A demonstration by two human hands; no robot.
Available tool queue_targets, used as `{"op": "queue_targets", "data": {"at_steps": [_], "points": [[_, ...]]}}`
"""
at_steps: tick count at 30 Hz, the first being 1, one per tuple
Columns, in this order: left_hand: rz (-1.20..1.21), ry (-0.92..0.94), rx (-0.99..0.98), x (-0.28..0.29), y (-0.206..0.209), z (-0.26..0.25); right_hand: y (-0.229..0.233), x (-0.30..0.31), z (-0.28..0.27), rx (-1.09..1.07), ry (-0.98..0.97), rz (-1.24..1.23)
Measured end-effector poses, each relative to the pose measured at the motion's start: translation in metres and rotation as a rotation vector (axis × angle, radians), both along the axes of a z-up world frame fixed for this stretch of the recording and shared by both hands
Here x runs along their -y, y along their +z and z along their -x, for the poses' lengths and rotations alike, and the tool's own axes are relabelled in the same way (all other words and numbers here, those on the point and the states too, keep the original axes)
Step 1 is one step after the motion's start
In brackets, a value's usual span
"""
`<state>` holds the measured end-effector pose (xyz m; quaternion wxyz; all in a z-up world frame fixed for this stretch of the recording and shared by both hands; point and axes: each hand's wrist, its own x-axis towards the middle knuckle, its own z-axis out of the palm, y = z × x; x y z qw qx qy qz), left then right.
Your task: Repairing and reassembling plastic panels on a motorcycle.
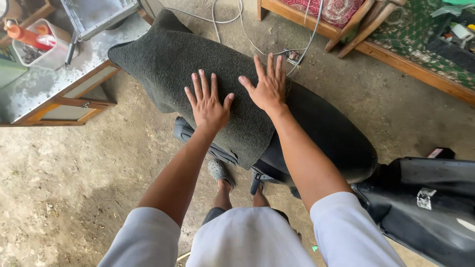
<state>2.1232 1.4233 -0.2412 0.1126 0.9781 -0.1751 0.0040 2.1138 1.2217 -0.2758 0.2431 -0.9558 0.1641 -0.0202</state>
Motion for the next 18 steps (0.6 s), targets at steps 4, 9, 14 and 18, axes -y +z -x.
{"op": "queue_targets", "data": {"at_steps": [4,9,14,18], "points": [[-0.036,0.037,-0.086,0.008,0.000,-0.008,-0.011,0.001,0.000,-0.127,0.060,-0.039],[-0.027,0.132,-0.080,0.010,0.006,-0.003,-0.006,-0.002,0.006,-0.078,0.108,-0.023],[0.055,0.086,-0.068,0.017,0.004,-0.005,-0.024,0.010,0.005,0.034,0.089,0.042],[0.068,0.114,-0.142,0.017,0.009,-0.012,-0.031,0.018,0.001,0.014,0.129,0.070]]}}
